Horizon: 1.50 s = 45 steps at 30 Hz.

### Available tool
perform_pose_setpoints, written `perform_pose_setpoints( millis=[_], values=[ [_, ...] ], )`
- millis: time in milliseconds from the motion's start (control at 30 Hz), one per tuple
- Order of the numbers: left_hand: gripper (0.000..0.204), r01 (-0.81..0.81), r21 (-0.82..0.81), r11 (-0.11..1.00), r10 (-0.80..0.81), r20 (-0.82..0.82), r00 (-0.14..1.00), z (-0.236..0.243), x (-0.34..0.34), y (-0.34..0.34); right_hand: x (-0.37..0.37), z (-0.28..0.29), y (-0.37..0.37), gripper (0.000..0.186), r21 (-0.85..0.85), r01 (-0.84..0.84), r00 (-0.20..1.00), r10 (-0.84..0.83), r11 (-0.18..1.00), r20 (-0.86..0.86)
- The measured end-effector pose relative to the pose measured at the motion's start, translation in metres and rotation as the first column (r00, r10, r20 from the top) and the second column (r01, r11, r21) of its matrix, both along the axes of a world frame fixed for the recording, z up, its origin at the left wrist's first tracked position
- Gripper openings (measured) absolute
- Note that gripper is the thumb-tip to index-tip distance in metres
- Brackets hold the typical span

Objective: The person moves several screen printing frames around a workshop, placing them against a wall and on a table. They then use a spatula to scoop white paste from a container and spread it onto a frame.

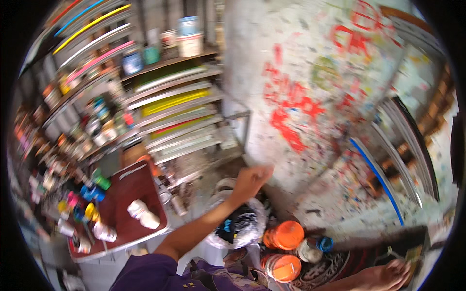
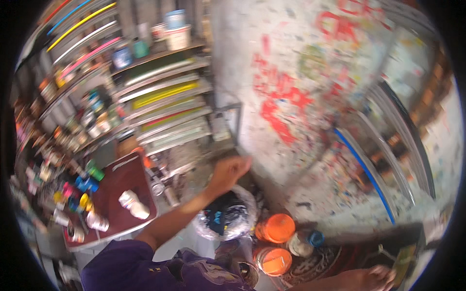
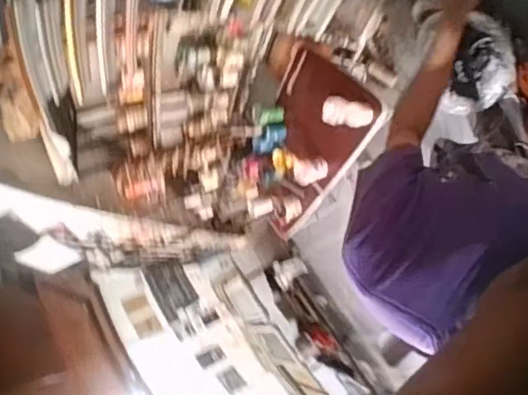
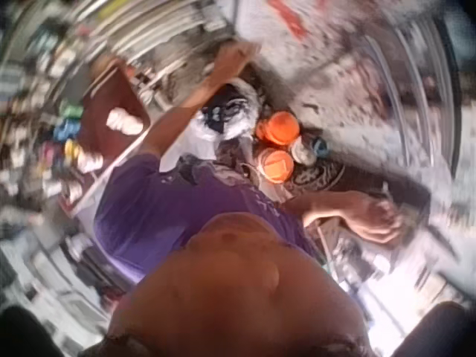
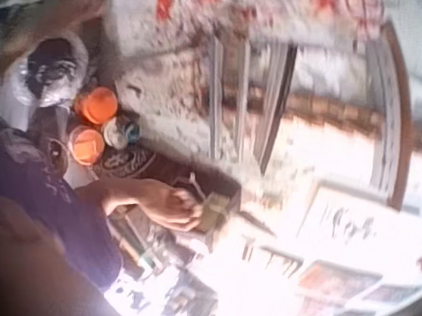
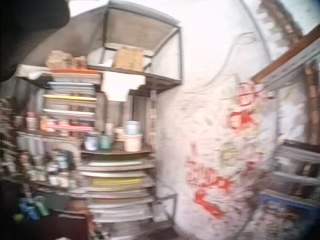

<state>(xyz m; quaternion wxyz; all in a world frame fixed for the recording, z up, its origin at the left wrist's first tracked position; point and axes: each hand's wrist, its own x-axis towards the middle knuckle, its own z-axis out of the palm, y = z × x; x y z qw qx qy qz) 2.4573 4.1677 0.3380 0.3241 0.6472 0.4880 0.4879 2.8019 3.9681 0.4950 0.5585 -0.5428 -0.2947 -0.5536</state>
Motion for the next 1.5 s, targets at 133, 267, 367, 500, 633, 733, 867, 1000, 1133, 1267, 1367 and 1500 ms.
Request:
perform_pose_setpoints(
  millis=[133, 267, 367, 500, 633, 733, 867, 1000, 1133, 1267, 1367, 1500],
  values=[
    [0.032, -0.39, -0.384, 0.837, 0.438, 0.042, 0.898, -0.133, -0.093, -0.183, -0.093, -0.072, 0.035, 0.034, 0.028, -0.971, 0.2, 0.871, 0.237, -0.448],
    [0.03, -0.554, -0.504, 0.663, 0.633, -0.017, 0.774, -0.176, -0.167, -0.381, -0.233, -0.147, 0.026, 0.035, -0.141, -0.955, -0.093, 0.718, -0.259, -0.69],
    [0.028, -0.701, -0.572, 0.426, 0.832, -0.058, 0.552, -0.181, -0.205, -0.499, -0.343, -0.178, -0.035, 0.043, -0.081, -0.732, -0.27, 0.397, -0.677, -0.877],
    [0.029, -0.826, -0.518, 0.22, 0.97, 0.03, 0.24, -0.185, -0.244, -0.621, -0.461, -0.198, -0.141, 0.052, -0.267, -0.193, -0.273, 0.313, -0.944, -0.91],
    [0.034, -0.862, -0.505, -0.044, 0.971, 0.182, -0.156, -0.167, -0.251, -0.713, -0.545, -0.228, -0.251, 0.053, -0.295, 0.332, -0.246, 0.219, -0.896, -0.944],
    [0.037, -0.837, -0.524, -0.158, 0.918, 0.234, -0.32, -0.153, -0.24, -0.755, -0.601, -0.296, -0.303, 0.056, -0.351, 0.621, -0.198, 0.293, -0.701, -0.935],
    [0.035, -0.741, -0.613, -0.275, 0.849, 0.207, -0.486, -0.162, -0.233, -0.812, -0.626, -0.454, -0.336, 0.072, -0.449, 0.813, -0.106, 0.665, -0.37, -0.739],
    [0.038, -0.679, -0.651, -0.34, 0.823, 0.145, -0.55, -0.178, -0.227, -0.863, -0.615, -0.577, -0.328, 0.089, 0.611, 0.26, 0.961, 0.137, -0.748, -0.24],
    [0.04, -0.623, -0.692, -0.365, 0.766, 0.157, -0.624, -0.19, -0.248, -0.924, -0.677, -0.599, -0.334, 0.093, 0.721, 0.347, 0.935, 0.282, -0.6, -0.215],
    [0.043, -0.485, -0.783, -0.389, 0.711, 0.08, -0.699, -0.194, -0.303, -0.988, -0.787, -0.611, -0.388, 0.093, 0.47, 0.738, 0.652, 0.692, -0.484, -0.311],
    [0.044, -0.544, -0.774, -0.324, 0.722, 0.17, -0.671, -0.177, -0.352, -1.038, -0.847, -0.626, -0.457, 0.075, 0.406, 0.796, 0.561, 0.799, -0.45, -0.215],
    [0.046, -0.579, -0.718, -0.386, 0.7, 0.181, -0.691, -0.163, -0.397, -1.103, -0.924, -0.608, -0.551, 0.032, 0.122, 0.979, -0.071, 0.838, 0.161, -0.541]
  ],
)
